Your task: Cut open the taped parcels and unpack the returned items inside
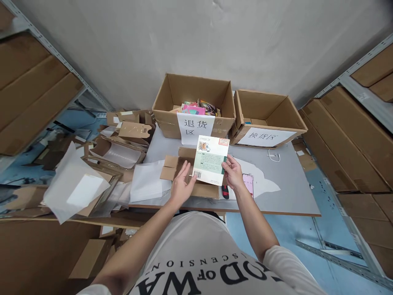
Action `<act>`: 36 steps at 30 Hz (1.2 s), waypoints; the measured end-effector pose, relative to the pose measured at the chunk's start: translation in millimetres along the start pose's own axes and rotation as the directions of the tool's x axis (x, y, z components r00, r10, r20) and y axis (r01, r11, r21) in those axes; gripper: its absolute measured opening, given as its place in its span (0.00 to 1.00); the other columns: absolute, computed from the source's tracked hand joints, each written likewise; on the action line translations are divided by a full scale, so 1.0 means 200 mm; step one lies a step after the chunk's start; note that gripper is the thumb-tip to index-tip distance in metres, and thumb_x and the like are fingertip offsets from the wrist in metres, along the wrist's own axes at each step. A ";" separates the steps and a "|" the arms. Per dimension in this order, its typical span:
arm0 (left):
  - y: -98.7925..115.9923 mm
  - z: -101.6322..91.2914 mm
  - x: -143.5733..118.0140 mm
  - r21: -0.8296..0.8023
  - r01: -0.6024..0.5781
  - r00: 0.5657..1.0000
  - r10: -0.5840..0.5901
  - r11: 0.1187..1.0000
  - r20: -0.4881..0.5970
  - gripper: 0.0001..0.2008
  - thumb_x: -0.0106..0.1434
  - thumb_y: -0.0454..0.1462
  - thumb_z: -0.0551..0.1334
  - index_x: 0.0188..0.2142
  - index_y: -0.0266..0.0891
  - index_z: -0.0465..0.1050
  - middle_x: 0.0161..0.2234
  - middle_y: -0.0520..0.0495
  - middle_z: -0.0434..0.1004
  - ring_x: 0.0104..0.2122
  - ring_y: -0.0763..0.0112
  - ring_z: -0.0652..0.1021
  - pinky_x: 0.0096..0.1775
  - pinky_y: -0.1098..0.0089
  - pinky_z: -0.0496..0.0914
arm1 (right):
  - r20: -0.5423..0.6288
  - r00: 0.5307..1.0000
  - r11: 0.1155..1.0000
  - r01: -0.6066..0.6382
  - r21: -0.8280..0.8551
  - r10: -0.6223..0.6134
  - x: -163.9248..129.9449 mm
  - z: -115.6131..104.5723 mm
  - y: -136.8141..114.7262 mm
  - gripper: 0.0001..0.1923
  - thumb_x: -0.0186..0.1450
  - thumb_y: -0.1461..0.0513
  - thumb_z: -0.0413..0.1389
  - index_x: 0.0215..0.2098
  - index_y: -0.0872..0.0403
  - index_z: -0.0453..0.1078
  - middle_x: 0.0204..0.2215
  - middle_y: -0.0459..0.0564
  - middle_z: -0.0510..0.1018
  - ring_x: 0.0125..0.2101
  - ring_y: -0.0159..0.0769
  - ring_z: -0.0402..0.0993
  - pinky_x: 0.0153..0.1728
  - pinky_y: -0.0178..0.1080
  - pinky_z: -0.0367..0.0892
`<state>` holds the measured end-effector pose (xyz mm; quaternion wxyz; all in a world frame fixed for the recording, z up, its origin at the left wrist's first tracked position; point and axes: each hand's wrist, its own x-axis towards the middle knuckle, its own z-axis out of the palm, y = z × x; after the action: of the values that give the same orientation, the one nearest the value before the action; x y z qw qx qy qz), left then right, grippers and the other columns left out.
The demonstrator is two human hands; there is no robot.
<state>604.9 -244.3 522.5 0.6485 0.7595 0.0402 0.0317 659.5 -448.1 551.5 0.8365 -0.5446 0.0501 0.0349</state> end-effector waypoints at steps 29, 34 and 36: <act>0.15 -0.12 0.03 -0.723 0.354 0.935 -0.242 0.593 0.259 0.19 0.55 0.43 0.68 0.46 0.42 0.69 0.38 0.48 0.81 0.41 0.64 0.80 0.41 0.66 0.76 | 0.275 0.932 0.941 -0.149 -0.304 0.236 -0.20 0.06 0.13 0.30 0.61 0.45 0.55 0.56 0.51 0.64 0.46 0.55 0.78 0.43 0.46 0.78 0.39 0.48 0.76; 0.10 -0.11 0.01 -0.667 0.386 0.923 -0.256 0.637 0.288 0.20 0.55 0.45 0.67 0.46 0.42 0.69 0.40 0.47 0.80 0.42 0.63 0.80 0.43 0.63 0.76 | 0.296 0.895 0.938 -0.281 -0.204 0.333 -0.28 0.04 0.16 0.29 0.59 0.47 0.58 0.54 0.49 0.62 0.41 0.51 0.78 0.29 0.35 0.80 0.21 0.33 0.74; 0.09 -0.10 0.00 -0.632 0.398 0.917 -0.260 0.665 0.303 0.20 0.56 0.47 0.66 0.46 0.42 0.69 0.42 0.46 0.80 0.43 0.62 0.80 0.44 0.61 0.75 | 0.287 0.894 0.934 -0.292 -0.206 0.343 -0.29 0.03 0.15 0.28 0.59 0.47 0.58 0.54 0.49 0.62 0.40 0.51 0.78 0.27 0.35 0.80 0.18 0.30 0.72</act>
<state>603.7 -226.6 543.6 0.8767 0.4471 0.1016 -0.1453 598.0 -430.3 533.6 0.7707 -0.5806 0.0001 0.2626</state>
